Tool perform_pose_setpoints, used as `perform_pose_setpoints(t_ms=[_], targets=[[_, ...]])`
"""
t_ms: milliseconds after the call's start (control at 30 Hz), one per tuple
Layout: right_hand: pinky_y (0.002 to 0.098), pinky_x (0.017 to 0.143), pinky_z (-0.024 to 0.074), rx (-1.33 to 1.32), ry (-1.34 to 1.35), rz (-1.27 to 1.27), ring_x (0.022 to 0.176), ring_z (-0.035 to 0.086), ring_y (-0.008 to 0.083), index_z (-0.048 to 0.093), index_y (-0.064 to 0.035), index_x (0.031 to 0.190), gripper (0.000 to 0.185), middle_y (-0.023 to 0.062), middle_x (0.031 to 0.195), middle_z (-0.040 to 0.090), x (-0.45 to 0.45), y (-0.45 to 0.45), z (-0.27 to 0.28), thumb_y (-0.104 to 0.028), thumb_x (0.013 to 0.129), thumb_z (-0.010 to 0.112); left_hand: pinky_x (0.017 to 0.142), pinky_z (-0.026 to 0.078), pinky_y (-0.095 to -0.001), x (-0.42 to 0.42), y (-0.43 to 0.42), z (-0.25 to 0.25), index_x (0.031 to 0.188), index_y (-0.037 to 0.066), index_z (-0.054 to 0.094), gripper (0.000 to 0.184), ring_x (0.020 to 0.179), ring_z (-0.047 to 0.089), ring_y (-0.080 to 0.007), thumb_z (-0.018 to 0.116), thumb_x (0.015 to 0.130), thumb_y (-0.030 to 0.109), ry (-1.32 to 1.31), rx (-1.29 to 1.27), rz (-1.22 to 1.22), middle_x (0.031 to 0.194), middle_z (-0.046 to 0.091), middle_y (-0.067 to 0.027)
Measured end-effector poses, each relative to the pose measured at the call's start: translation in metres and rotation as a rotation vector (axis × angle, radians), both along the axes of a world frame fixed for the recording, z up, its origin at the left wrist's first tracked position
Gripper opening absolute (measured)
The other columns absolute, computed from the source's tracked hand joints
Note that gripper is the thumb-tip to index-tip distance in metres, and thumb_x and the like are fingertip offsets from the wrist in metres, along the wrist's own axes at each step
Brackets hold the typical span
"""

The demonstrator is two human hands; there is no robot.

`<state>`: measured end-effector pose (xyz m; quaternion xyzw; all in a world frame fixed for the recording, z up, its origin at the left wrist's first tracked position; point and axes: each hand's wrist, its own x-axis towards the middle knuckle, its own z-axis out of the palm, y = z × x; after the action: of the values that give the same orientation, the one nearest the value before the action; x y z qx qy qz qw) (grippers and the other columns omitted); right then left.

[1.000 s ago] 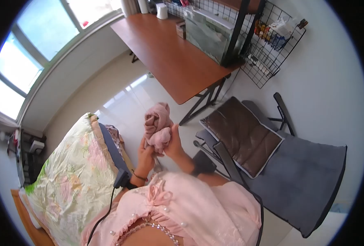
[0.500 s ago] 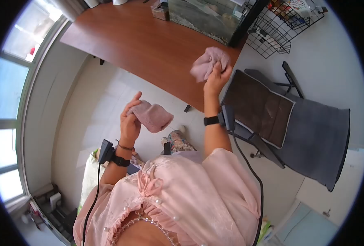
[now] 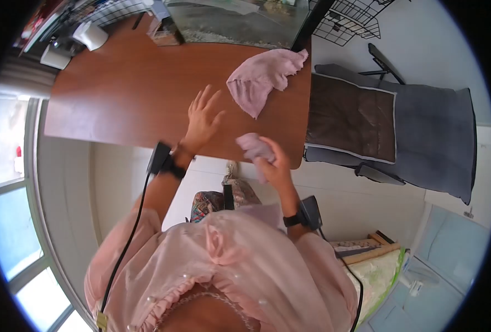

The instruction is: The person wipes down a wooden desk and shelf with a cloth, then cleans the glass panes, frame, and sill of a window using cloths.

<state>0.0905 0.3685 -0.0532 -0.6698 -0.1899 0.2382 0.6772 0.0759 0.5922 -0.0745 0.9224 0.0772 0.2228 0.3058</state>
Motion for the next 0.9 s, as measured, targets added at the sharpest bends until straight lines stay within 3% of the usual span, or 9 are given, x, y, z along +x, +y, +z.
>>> perform_pose_setpoints(t_ms=[133,333,400,467,533,600,667,833,900], targets=[[0.0264,0.078,0.0389,-0.183,-0.104,-0.571,0.089,0.049,0.0142,0.045,0.0022,0.105,0.032,0.0079,0.097,0.051,0.021,-0.045,-0.054,-0.011,0.076,0.050,0.091,0.022,-0.0481,0.121,-0.009,-0.024,0.111,0.014,0.048,0.046,0.115,0.029,-0.0314,0.054,0.071,0.035,-0.019,0.377,-0.249,0.123,0.036,-0.0110],[0.0247,0.075,0.0400,-0.054,0.196,-0.752,0.087,0.049,0.0156,0.044,0.0007,0.106,0.032,0.0079,0.096,0.050,-0.002,-0.055,-0.071,-0.014,0.078,0.048,0.089,0.026,-0.0489,0.122,0.064,-0.059,0.120,0.014,0.038,0.044,0.110,0.036,-0.0286,0.044,0.077,0.025,0.123,0.532,-0.223,0.124,0.036,-0.0089],[0.0247,0.076,0.0393,-0.068,0.218,-0.789,0.086,0.048,0.0143,0.044,0.0007,0.104,0.031,0.0073,0.096,0.050,-0.001,-0.044,-0.070,-0.014,0.077,0.049,0.090,0.028,-0.0464,0.050,0.140,-0.050,0.120,0.009,0.037,0.043,0.108,0.038,-0.0314,0.042,0.078,0.018,-0.015,0.643,0.065,0.123,0.038,-0.0105],[0.0246,0.076,0.0385,-0.079,0.211,-0.817,0.086,0.047,0.0130,0.045,0.0007,0.103,0.030,0.0067,0.095,0.050,-0.001,-0.044,-0.076,-0.014,0.077,0.049,0.087,0.033,-0.0430,-0.024,0.224,-0.047,0.113,0.006,0.046,0.037,0.103,0.043,-0.0326,0.040,0.080,0.021,0.277,0.484,0.261,0.116,0.043,-0.0151],[0.0248,0.076,0.0386,-0.061,0.168,-0.806,0.085,0.047,0.0135,0.045,0.0003,0.102,0.029,0.0065,0.095,0.049,-0.007,-0.049,-0.086,-0.013,0.077,0.048,0.080,0.040,-0.0382,-0.081,0.264,-0.058,0.093,0.001,0.056,0.031,0.091,0.050,-0.0325,0.042,0.078,0.025,0.272,1.030,0.823,0.105,0.049,-0.0219],[0.0251,0.076,0.0388,-0.022,0.239,-0.831,0.086,0.047,0.0141,0.044,0.0003,0.103,0.029,0.0068,0.096,0.050,-0.004,-0.049,-0.081,-0.013,0.077,0.048,0.084,0.037,-0.0378,-0.057,0.196,0.007,0.096,-0.001,0.053,0.034,0.095,0.047,-0.0321,0.041,0.081,0.028,0.574,0.426,0.590,0.099,0.052,-0.0189],[0.0254,0.077,0.0390,0.026,0.288,-0.865,0.086,0.048,0.0148,0.044,0.0002,0.104,0.029,0.0072,0.096,0.050,-0.002,-0.047,-0.077,-0.012,0.077,0.047,0.079,0.039,-0.0357,-0.050,0.159,-0.053,0.101,0.000,0.049,0.037,0.090,0.049,-0.0279,0.043,0.080,0.030,0.457,0.454,0.333,0.100,0.050,-0.0153],[0.0270,0.080,0.0389,0.178,0.325,-0.796,0.090,0.049,0.0179,0.043,0.0015,0.106,0.031,0.0096,0.100,0.050,0.002,-0.054,-0.085,-0.011,0.077,0.045,0.064,0.043,-0.0317,0.000,-0.063,-0.047,0.088,0.007,0.053,0.025,0.075,0.053,-0.0225,0.050,0.070,0.023,-0.052,0.340,-0.529,0.077,0.054,-0.0071],[0.0297,0.085,0.0370,0.189,0.307,-0.718,0.094,0.049,0.0202,0.041,0.0037,0.110,0.038,0.0120,0.103,0.049,0.005,-0.050,-0.075,-0.015,0.076,0.044,0.059,0.043,-0.0302,0.002,-0.054,-0.059,0.087,0.010,0.054,0.021,0.072,0.053,-0.0196,0.051,0.070,0.020,0.146,0.171,-0.714,0.073,0.054,-0.0052]])
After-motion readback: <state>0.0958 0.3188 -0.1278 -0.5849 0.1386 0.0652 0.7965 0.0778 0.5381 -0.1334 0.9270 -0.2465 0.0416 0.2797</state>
